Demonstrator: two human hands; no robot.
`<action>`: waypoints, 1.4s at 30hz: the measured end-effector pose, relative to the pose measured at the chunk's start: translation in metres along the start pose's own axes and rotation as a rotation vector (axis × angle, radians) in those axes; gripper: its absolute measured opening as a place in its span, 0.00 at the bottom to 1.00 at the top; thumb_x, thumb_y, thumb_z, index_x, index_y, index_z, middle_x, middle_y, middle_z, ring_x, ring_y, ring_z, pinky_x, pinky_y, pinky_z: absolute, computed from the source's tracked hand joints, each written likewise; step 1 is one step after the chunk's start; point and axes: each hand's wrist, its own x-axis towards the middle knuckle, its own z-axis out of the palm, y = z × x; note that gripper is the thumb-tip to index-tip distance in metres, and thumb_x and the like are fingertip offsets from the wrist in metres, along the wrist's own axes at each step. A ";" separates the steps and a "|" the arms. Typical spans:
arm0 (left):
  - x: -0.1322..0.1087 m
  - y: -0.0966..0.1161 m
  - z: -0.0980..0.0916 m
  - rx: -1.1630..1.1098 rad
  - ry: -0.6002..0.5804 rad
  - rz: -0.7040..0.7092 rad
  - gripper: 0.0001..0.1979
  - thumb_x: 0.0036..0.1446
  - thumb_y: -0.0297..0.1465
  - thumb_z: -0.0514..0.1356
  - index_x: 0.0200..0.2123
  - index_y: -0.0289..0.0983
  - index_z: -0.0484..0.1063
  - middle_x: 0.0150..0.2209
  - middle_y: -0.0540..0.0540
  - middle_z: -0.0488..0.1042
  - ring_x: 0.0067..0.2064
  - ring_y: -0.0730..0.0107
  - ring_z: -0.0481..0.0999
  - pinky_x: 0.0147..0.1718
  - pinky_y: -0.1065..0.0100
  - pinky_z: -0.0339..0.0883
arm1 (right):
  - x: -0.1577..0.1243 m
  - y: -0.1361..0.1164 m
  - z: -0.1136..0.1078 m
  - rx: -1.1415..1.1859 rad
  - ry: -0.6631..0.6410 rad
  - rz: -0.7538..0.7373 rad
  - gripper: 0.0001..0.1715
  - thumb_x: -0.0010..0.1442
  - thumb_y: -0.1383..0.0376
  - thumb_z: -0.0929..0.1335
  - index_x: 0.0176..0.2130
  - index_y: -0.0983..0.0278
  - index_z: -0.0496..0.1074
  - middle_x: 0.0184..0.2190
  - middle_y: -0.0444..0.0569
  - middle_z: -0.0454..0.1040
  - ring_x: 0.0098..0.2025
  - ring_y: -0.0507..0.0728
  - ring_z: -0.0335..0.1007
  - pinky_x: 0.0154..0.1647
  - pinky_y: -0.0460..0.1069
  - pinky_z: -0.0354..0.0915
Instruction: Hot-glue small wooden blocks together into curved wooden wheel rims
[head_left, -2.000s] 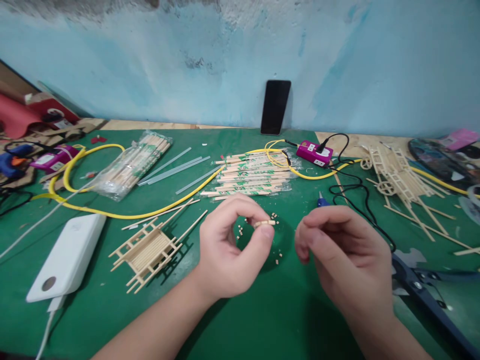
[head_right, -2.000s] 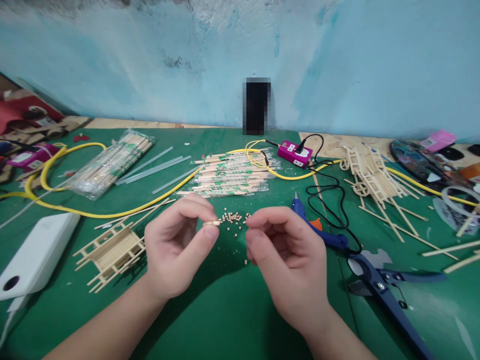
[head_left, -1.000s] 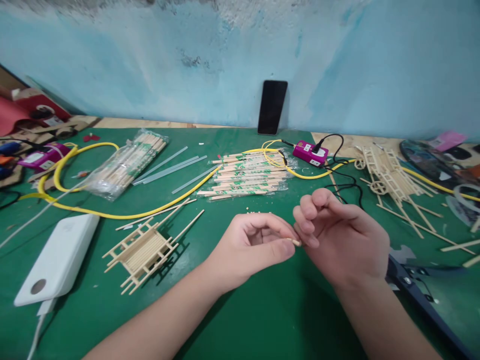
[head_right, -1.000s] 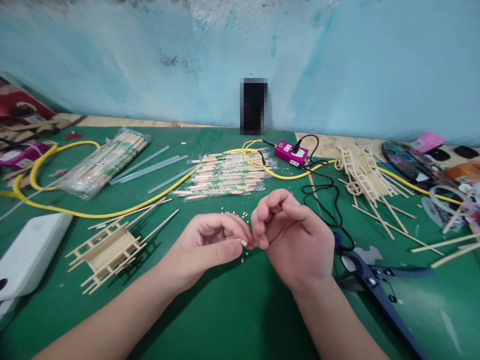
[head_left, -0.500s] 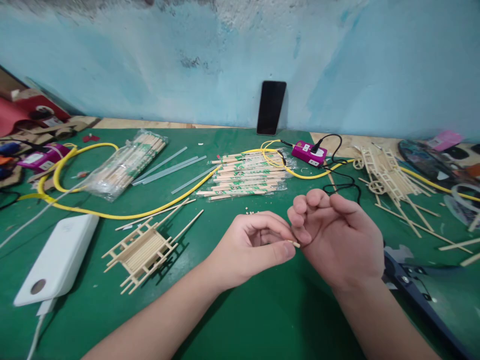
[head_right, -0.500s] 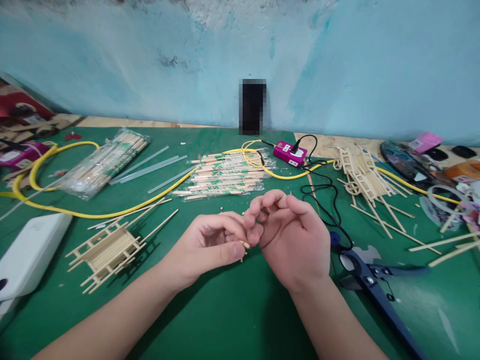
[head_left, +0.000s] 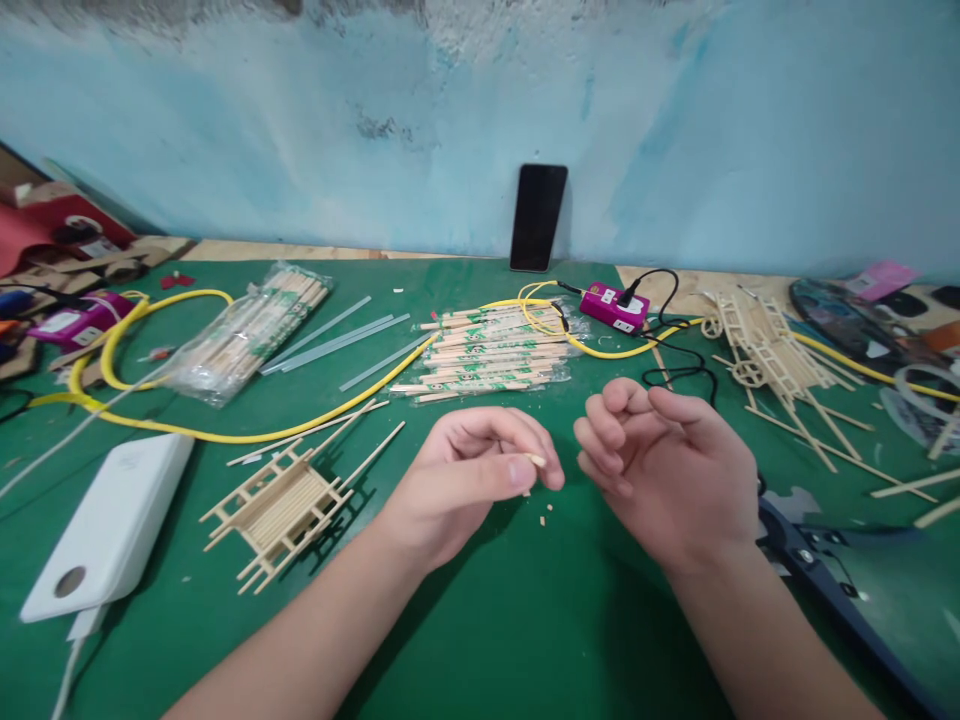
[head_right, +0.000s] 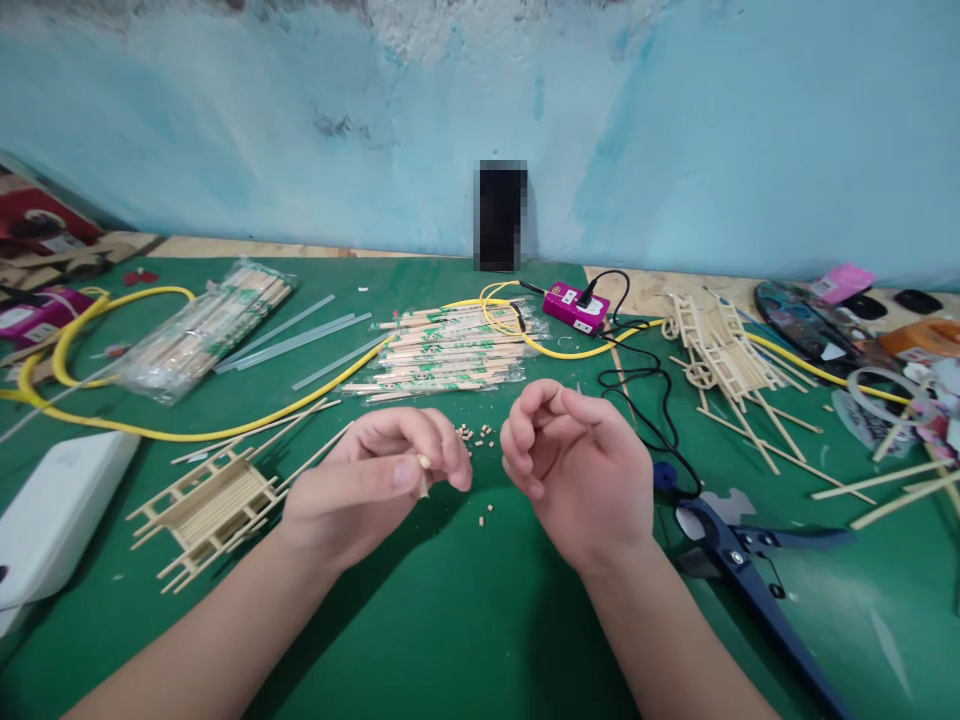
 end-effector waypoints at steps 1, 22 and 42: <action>0.001 0.003 -0.002 -0.011 0.005 0.012 0.09 0.54 0.36 0.78 0.31 0.39 0.86 0.31 0.42 0.82 0.34 0.60 0.83 0.37 0.59 0.76 | 0.000 -0.001 0.000 -0.042 0.002 0.006 0.14 0.64 0.52 0.70 0.33 0.60 0.76 0.24 0.43 0.65 0.23 0.54 0.58 0.19 0.47 0.54; 0.006 0.007 -0.014 -0.114 -0.044 0.019 0.14 0.54 0.38 0.75 0.26 0.40 0.75 0.29 0.44 0.73 0.30 0.60 0.77 0.33 0.55 0.74 | -0.013 -0.023 -0.012 -0.999 -0.107 -0.280 0.26 0.71 0.57 0.77 0.25 0.60 0.70 0.44 0.50 0.84 0.47 0.60 0.81 0.49 0.54 0.75; -0.001 0.002 -0.009 0.025 -0.165 -0.173 0.06 0.53 0.32 0.80 0.32 0.37 0.89 0.31 0.42 0.78 0.32 0.66 0.73 0.33 0.64 0.66 | -0.018 0.004 0.004 -1.039 -0.246 -0.587 0.08 0.76 0.69 0.72 0.42 0.58 0.80 0.48 0.45 0.83 0.53 0.53 0.82 0.55 0.47 0.75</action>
